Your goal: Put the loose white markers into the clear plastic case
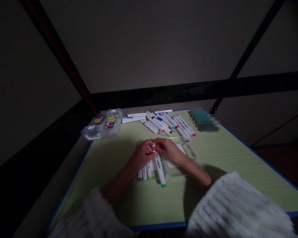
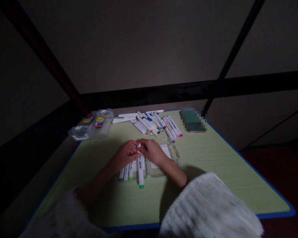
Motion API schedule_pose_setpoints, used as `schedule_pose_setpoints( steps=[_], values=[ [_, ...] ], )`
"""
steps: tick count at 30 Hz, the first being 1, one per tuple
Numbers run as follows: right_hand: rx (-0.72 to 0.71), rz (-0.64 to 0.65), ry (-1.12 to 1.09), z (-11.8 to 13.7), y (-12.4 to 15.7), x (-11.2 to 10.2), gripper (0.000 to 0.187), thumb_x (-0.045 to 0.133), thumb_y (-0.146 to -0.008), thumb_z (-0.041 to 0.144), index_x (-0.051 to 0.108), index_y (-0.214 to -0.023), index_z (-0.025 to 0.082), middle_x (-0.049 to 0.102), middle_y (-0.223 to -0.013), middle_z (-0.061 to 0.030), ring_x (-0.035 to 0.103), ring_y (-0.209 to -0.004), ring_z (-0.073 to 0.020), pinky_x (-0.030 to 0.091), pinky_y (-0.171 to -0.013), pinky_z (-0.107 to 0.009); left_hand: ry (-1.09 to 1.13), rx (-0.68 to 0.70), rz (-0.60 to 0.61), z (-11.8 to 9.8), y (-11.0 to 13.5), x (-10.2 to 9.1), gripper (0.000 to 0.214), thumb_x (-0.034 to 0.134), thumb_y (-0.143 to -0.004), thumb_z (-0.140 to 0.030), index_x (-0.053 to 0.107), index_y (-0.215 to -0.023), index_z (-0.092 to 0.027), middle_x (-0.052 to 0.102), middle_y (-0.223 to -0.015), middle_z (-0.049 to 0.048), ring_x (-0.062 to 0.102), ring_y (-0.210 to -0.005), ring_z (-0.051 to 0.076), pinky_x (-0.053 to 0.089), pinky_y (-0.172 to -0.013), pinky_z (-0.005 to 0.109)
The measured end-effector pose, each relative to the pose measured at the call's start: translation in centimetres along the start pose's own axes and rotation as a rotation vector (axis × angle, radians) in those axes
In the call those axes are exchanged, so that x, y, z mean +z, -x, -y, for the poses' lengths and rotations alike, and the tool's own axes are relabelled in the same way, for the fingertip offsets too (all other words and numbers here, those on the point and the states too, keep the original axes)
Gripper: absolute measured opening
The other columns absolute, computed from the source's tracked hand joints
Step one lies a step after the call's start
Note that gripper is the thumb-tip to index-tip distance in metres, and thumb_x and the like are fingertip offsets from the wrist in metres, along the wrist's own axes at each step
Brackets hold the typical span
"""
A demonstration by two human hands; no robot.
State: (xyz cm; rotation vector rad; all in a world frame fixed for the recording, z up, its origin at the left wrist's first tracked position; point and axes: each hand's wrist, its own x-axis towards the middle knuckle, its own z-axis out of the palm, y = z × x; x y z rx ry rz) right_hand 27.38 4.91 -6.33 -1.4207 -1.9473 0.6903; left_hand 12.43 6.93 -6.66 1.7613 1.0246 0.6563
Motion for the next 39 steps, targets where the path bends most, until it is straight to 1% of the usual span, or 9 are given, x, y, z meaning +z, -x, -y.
schedule_pose_setpoints(
  steps=[5, 8, 11, 14, 20, 24, 28, 32, 39],
  values=[
    [-0.015, -0.006, 0.035, 0.0, 0.2, 0.0, 0.018, 0.051, -0.078, 0.016, 0.061, -0.092, 0.015, 0.054, -0.058, 0.0027, 0.044, -0.051, -0.0097, 0.029, -0.051, -0.021, -0.007, 0.007, -0.018, 0.1, 0.0, 0.1, 0.027, 0.060, -0.062, -0.017, 0.046, -0.085, -0.018, 0.049, -0.054, -0.0072, 0.050, -0.048, 0.008, 0.037, -0.044, 0.017],
    [-0.022, -0.008, 0.053, 0.1, 0.3, 0.0, 0.020, 0.049, -0.079, 0.017, 0.061, -0.095, 0.016, 0.057, -0.060, 0.0015, 0.047, -0.052, -0.0113, 0.031, -0.052, -0.021, 0.007, 0.008, -0.041, 0.2, 0.0, 0.1, 0.020, 0.057, -0.066, -0.020, 0.047, -0.083, -0.018, 0.049, -0.054, -0.0069, 0.049, -0.046, 0.008, 0.037, -0.042, 0.017],
    [-0.060, -0.010, 0.026, 0.0, 0.3, 0.0, 0.023, 0.043, -0.082, 0.016, 0.062, -0.096, 0.017, 0.064, -0.076, -0.0027, 0.056, -0.066, -0.0145, 0.037, -0.062, -0.023, 0.040, 0.003, -0.055, 0.3, 0.0, 0.1, 0.010, 0.045, -0.072, -0.018, 0.046, -0.082, -0.018, 0.048, -0.051, -0.0071, 0.047, -0.041, 0.008, 0.037, -0.039, 0.017],
    [-0.081, -0.011, -0.022, -0.2, 0.2, 0.0, 0.026, 0.039, -0.084, 0.016, 0.063, -0.094, 0.017, 0.066, -0.087, -0.0051, 0.058, -0.079, -0.0167, 0.040, -0.072, -0.025, 0.050, 0.014, -0.066, 0.4, 0.0, 0.1, 0.015, 0.039, -0.072, -0.012, 0.046, -0.082, -0.019, 0.048, -0.050, -0.0073, 0.046, -0.040, 0.008, 0.037, -0.039, 0.016],
    [-0.088, -0.018, -0.077, -0.7, 0.1, 0.1, 0.029, 0.038, -0.084, 0.017, 0.062, -0.100, 0.016, 0.066, -0.088, -0.0057, 0.058, -0.082, -0.0176, 0.040, -0.076, -0.028, 0.006, 0.008, -0.066, 0.7, 0.1, 0.3, 0.019, 0.044, -0.070, -0.013, 0.047, -0.087, -0.019, 0.051, -0.052, -0.0069, 0.049, -0.043, 0.008, 0.038, -0.038, 0.016],
    [-0.080, -0.028, -0.097, -0.8, 0.0, 0.0, 0.027, 0.042, -0.082, 0.018, 0.062, -0.100, 0.015, 0.064, -0.079, -0.0034, 0.055, -0.067, -0.0141, 0.040, -0.065, -0.024, 0.005, 0.010, -0.075, 0.8, 0.1, 0.4, 0.019, 0.047, -0.071, -0.017, 0.047, -0.090, -0.018, 0.055, -0.059, -0.0039, 0.055, -0.050, 0.010, 0.039, -0.039, 0.016],
    [-0.021, -0.049, -0.138, -0.7, 0.0, 0.0, 0.028, 0.043, -0.080, 0.020, 0.061, -0.101, 0.012, 0.054, -0.060, 0.0015, 0.043, -0.051, -0.0101, 0.034, -0.051, -0.021, 0.035, -0.013, -0.071, 0.6, 0.2, 0.5, 0.021, 0.048, -0.070, -0.019, 0.048, -0.092, -0.018, 0.057, -0.064, -0.0023, 0.057, -0.054, 0.011, 0.039, -0.038, 0.016],
    [0.004, -0.075, -0.157, -0.7, -0.1, -0.1, 0.028, 0.043, -0.078, 0.018, 0.059, -0.100, 0.011, 0.052, -0.060, 0.0019, 0.043, -0.051, -0.0100, 0.033, -0.051, -0.021, 0.083, -0.034, -0.088, -0.1, 0.4, 0.5, 0.025, 0.052, -0.069, -0.019, 0.047, -0.093, -0.018, 0.056, -0.071, -0.0025, 0.058, -0.055, 0.011, 0.041, -0.039, 0.016],
    [0.006, -0.160, -0.220, -0.9, -0.1, -0.3, 0.026, 0.043, -0.080, 0.026, 0.057, -0.099, 0.013, 0.054, -0.064, 0.0009, 0.047, -0.058, -0.0119, 0.036, -0.055, -0.024, 0.250, -0.038, -0.071, -1.2, 0.8, 0.8, 0.034, 0.057, -0.066, -0.013, 0.042, -0.096, -0.019, 0.055, -0.080, -0.0020, 0.062, -0.060, 0.010, 0.047, -0.052, 0.019]
  ],
)
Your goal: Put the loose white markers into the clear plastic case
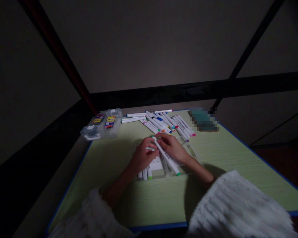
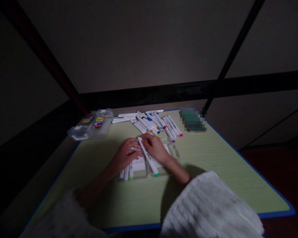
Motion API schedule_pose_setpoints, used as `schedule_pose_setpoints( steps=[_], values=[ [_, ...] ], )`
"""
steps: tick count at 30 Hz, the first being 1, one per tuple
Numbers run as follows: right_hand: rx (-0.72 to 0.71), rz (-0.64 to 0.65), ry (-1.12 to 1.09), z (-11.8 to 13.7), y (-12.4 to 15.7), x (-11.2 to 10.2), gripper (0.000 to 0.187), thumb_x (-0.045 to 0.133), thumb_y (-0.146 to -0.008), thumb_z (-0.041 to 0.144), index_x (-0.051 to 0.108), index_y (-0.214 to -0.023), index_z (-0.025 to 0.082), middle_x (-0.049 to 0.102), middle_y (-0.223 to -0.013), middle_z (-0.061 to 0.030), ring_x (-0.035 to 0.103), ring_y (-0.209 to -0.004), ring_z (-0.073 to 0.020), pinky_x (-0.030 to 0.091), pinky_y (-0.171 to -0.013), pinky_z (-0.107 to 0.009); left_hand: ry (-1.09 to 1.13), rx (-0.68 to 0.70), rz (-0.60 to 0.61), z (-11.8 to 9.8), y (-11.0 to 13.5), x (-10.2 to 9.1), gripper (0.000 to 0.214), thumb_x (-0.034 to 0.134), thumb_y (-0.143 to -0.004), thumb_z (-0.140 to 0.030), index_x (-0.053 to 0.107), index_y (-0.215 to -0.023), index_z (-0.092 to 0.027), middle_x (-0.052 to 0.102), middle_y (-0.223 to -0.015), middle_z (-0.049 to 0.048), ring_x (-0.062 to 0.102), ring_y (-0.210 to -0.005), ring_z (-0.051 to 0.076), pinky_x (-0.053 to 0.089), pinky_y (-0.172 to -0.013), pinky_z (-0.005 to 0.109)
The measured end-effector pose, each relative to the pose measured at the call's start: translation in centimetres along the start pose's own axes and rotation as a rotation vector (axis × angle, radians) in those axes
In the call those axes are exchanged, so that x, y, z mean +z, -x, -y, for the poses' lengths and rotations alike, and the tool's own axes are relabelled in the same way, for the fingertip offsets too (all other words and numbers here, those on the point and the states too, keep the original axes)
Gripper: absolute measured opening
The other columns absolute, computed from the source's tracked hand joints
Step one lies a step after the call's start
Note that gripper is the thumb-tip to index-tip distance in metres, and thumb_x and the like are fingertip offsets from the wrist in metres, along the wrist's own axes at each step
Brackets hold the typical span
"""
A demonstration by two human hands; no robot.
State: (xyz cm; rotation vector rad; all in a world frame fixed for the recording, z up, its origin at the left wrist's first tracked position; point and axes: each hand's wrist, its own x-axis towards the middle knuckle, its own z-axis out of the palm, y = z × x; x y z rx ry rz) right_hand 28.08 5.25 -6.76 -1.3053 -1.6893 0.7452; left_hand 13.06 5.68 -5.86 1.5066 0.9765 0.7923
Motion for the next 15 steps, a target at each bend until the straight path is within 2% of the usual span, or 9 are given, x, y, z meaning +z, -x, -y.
schedule_pose_setpoints(
  steps=[8, 15],
  values=[
    [0.036, -0.091, -0.178, -0.3, -0.3, -0.1, 0.030, 0.050, -0.077, 0.033, 0.054, -0.099, 0.013, 0.051, -0.062, 0.0026, 0.046, -0.054, -0.0107, 0.036, -0.051, -0.023, 0.033, 0.054, 0.041, -0.7, 0.4, 0.1, 0.043, 0.061, -0.064, -0.012, 0.041, -0.101, -0.019, 0.056, -0.096, 0.0031, 0.061, -0.066, 0.010, 0.049, -0.064, 0.024],
    [0.155, -0.106, -0.383, 0.0, -0.5, 0.1, 0.045, 0.057, -0.070, 0.035, 0.045, -0.110, 0.018, 0.049, -0.065, 0.0053, 0.047, -0.046, -0.0084, 0.039, -0.043, -0.022, 0.064, 0.055, 0.079, -0.9, 0.7, 0.2, 0.043, 0.060, -0.065, -0.012, 0.038, -0.102, -0.019, 0.051, -0.110, 0.0064, 0.060, -0.070, 0.009, 0.049, -0.069, 0.025]
  ],
)
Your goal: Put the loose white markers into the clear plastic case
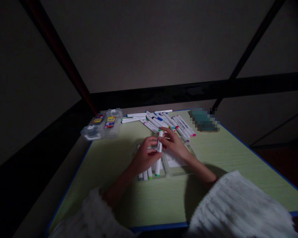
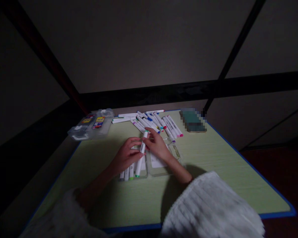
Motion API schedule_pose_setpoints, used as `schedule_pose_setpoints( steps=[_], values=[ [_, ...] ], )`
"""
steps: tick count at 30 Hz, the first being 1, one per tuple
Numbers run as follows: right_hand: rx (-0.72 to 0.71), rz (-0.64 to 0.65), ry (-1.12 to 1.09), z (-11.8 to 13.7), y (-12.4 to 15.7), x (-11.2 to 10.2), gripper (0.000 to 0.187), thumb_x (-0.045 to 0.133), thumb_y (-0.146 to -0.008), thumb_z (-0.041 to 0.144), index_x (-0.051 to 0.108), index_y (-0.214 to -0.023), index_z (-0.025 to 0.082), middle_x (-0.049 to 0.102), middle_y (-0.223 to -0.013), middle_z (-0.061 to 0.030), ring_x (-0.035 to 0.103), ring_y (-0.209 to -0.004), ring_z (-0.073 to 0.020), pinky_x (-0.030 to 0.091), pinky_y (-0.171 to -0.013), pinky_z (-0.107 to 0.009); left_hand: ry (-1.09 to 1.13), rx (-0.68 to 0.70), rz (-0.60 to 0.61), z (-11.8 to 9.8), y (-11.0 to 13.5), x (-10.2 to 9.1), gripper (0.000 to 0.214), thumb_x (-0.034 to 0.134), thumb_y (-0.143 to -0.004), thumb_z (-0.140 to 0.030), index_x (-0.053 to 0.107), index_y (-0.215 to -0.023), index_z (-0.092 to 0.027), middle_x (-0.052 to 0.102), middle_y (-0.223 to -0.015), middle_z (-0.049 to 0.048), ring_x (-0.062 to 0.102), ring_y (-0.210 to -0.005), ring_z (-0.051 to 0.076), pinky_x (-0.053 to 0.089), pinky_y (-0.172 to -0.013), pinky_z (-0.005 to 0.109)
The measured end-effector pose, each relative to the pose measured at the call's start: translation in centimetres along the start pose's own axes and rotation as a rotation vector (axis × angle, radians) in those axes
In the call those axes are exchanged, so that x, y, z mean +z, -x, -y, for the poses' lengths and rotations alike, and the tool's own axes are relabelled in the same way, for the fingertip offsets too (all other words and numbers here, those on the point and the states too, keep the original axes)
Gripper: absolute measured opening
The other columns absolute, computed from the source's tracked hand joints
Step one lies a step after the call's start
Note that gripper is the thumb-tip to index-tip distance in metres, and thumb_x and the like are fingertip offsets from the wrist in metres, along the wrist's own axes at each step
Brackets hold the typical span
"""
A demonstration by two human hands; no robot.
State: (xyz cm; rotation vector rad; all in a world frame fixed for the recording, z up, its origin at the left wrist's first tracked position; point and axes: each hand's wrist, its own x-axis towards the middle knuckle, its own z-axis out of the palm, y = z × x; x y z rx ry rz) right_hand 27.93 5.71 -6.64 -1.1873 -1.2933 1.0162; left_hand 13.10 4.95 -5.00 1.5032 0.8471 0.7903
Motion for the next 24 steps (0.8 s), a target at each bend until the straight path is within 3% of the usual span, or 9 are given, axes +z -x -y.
schedule_pose_setpoints(
  steps=[6, 16, 24],
  values=[
    [-0.009, -0.045, -0.089, 0.3, 0.0, 0.0, 0.038, 0.058, -0.068, 0.034, 0.046, -0.101, 0.021, 0.049, -0.066, 0.0054, 0.049, -0.048, -0.0088, 0.041, -0.044, -0.022, -0.024, 0.025, -0.015, 0.6, -0.3, -0.2, 0.044, 0.061, -0.064, -0.012, 0.040, -0.102, -0.020, 0.053, -0.106, 0.0046, 0.059, -0.070, 0.009, 0.048, -0.067, 0.024],
    [-0.062, -0.288, -0.195, 0.5, -0.5, -1.1, 0.044, 0.066, -0.061, 0.037, 0.044, -0.095, 0.021, 0.050, -0.060, 0.0079, 0.051, -0.048, -0.0095, 0.043, -0.046, -0.023, -0.061, -0.037, -0.101, 0.8, -0.8, -0.8, 0.025, 0.058, -0.063, -0.013, 0.049, -0.086, -0.016, 0.052, -0.075, -0.0031, 0.054, -0.056, 0.007, 0.044, -0.050, 0.018],
    [-0.103, -0.379, -0.223, 0.2, -0.7, -1.5, 0.044, 0.066, -0.063, 0.037, 0.041, -0.095, 0.024, 0.051, -0.066, 0.0074, 0.055, -0.052, -0.0100, 0.045, -0.050, -0.024, -0.215, 0.036, -0.309, 0.8, -1.3, -2.1, 0.017, 0.056, -0.061, -0.012, 0.052, -0.077, -0.016, 0.057, -0.073, -0.0015, 0.055, -0.062, 0.010, 0.041, -0.051, 0.018]
  ],
)
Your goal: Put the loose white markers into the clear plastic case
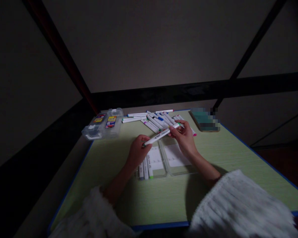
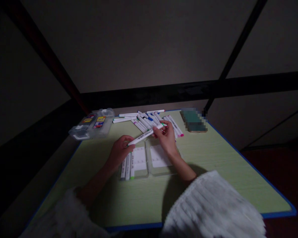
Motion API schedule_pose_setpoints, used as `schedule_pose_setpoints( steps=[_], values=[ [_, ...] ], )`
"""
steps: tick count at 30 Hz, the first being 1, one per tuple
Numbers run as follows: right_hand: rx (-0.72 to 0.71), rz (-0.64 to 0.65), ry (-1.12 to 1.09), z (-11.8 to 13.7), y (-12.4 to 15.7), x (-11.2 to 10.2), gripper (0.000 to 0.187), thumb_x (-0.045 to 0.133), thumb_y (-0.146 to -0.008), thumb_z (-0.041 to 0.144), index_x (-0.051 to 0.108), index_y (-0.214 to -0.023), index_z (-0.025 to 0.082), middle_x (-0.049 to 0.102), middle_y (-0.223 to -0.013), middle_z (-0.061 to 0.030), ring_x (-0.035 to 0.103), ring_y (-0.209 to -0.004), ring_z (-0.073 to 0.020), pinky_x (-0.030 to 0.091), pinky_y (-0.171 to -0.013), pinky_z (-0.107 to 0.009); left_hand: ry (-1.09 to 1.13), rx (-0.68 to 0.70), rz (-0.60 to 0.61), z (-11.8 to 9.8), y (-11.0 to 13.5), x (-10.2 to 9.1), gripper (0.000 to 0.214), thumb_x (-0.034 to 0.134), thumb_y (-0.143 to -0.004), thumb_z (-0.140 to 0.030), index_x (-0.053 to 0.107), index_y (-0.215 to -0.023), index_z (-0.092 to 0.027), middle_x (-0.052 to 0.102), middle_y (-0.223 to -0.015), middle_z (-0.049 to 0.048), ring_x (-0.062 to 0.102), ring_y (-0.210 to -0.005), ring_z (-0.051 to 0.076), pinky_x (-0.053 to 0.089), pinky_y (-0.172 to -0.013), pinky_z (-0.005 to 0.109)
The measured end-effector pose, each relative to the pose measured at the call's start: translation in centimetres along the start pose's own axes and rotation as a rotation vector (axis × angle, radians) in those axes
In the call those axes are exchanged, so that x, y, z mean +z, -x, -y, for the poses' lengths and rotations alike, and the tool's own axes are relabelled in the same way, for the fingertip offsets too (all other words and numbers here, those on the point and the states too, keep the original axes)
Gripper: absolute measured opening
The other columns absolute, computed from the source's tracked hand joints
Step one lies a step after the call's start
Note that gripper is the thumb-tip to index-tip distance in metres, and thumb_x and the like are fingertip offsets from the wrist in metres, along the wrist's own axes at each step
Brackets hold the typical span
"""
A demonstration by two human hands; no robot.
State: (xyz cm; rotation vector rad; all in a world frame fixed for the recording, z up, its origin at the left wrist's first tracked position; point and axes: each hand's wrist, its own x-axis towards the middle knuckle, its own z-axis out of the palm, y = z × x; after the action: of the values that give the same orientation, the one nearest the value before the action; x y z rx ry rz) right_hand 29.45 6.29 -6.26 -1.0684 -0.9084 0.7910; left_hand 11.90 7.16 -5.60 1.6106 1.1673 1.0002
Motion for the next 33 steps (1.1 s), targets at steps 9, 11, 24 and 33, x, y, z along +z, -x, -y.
schedule_pose_setpoints(
  steps=[9, 11, 24, 33],
  values=[
    [-0.061, -0.065, -0.054, -0.7, 0.0, -0.1, 0.043, 0.067, -0.065, 0.034, 0.033, -0.089, 0.024, 0.050, -0.060, 0.0110, 0.057, -0.055, -0.0092, 0.044, -0.055, -0.022, 0.179, -0.059, -0.230, -0.5, -0.2, -0.2, 0.026, 0.061, -0.059, -0.016, 0.048, -0.081, -0.016, 0.049, -0.079, -0.0031, 0.053, -0.062, 0.007, 0.041, -0.056, 0.018],
    [-0.067, -0.076, -0.056, -0.8, -0.1, -0.1, 0.042, 0.067, -0.064, 0.034, 0.033, -0.087, 0.023, 0.051, -0.060, 0.0106, 0.057, -0.055, -0.0092, 0.044, -0.054, -0.022, 0.204, -0.063, -0.240, -0.5, -0.2, -0.2, 0.028, 0.060, -0.059, -0.015, 0.047, -0.084, -0.016, 0.048, -0.078, -0.0034, 0.052, -0.061, 0.006, 0.042, -0.058, 0.018],
    [-0.077, -0.139, -0.055, -0.6, -0.2, -0.1, 0.041, 0.069, -0.059, 0.032, 0.037, -0.083, 0.022, 0.049, -0.057, 0.0108, 0.055, -0.052, -0.0083, 0.044, -0.054, -0.022, 0.236, -0.051, -0.229, -1.4, 0.4, -0.1, 0.034, 0.058, -0.056, -0.012, 0.045, -0.087, -0.017, 0.046, -0.089, -0.0007, 0.056, -0.075, 0.009, 0.046, -0.068, 0.022],
    [-0.037, -0.111, 0.040, -1.8, -0.8, -0.6, 0.031, 0.065, -0.062, 0.035, 0.051, -0.084, 0.020, 0.057, -0.073, 0.0033, 0.057, -0.064, -0.0110, 0.046, -0.058, -0.025, 0.263, -0.004, -0.217, -0.8, 0.0, 0.0, 0.036, 0.059, -0.054, -0.010, 0.043, -0.086, -0.019, 0.047, -0.100, 0.0014, 0.051, -0.103, 0.017, 0.036, -0.096, 0.038]
  ],
)
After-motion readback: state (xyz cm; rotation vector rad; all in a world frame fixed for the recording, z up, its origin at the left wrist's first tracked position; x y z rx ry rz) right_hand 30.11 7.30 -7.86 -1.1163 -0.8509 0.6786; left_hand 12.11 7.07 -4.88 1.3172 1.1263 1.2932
